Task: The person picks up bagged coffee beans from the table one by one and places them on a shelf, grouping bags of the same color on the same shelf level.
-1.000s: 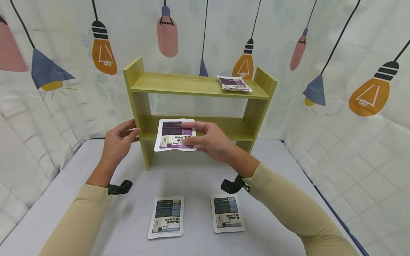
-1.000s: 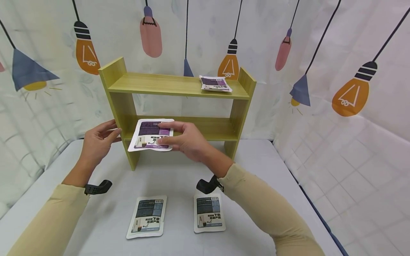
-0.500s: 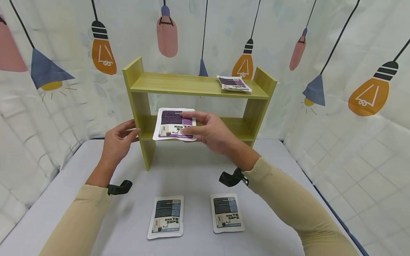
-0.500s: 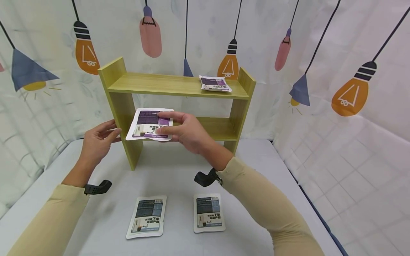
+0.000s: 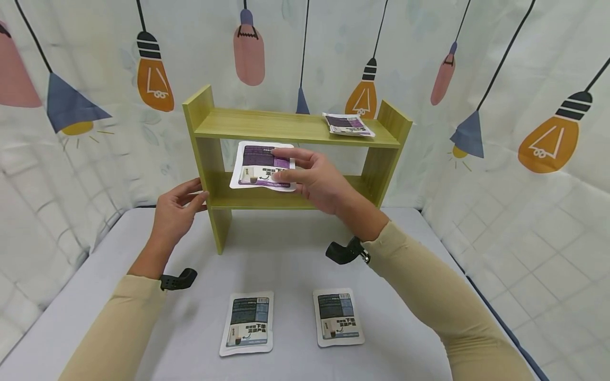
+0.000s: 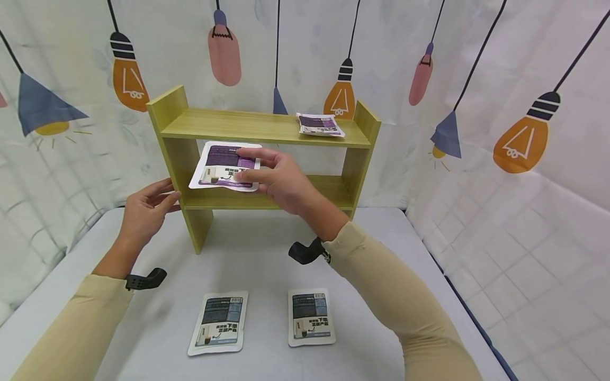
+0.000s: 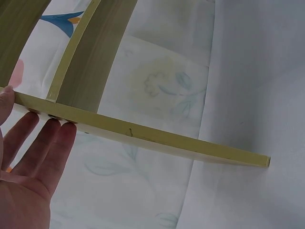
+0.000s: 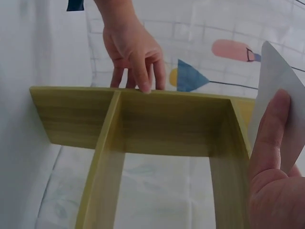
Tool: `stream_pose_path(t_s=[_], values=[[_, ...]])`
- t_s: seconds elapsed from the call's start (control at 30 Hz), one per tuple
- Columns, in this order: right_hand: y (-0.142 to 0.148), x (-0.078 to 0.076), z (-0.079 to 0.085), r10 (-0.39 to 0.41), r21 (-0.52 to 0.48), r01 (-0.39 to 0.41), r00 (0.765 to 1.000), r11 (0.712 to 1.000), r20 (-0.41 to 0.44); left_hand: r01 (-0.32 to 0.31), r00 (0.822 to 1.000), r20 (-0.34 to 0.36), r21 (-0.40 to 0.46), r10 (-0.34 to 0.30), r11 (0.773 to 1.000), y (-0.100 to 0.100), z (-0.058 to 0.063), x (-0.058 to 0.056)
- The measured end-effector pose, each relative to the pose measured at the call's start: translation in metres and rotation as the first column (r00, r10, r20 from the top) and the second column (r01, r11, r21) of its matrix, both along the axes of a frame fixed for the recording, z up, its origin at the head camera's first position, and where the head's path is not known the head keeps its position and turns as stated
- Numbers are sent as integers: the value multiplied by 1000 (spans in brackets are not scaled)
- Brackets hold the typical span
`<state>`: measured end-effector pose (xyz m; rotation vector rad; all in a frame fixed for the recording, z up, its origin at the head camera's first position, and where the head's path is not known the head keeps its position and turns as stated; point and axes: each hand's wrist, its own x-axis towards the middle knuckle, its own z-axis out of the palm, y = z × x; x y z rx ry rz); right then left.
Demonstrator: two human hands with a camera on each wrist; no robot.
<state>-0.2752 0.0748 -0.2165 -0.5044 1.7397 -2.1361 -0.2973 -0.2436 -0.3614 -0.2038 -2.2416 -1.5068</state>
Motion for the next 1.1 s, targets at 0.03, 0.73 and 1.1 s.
stream_pose_path(t_s=[0.03, 0.73, 1.1], values=[[0, 0, 2, -4, -3, 4, 1000, 1000, 1, 0, 1000, 0, -1, 0, 1000, 0, 0, 0], [-12, -14, 20, -67, -13, 67, 997, 998, -36, 0, 1000, 15, -8, 1, 1000, -1, -1, 0], [-15, -18, 24, -51, -69, 49, 999, 996, -16, -6, 1000, 28, -17, 7, 1000, -1, -1, 0]])
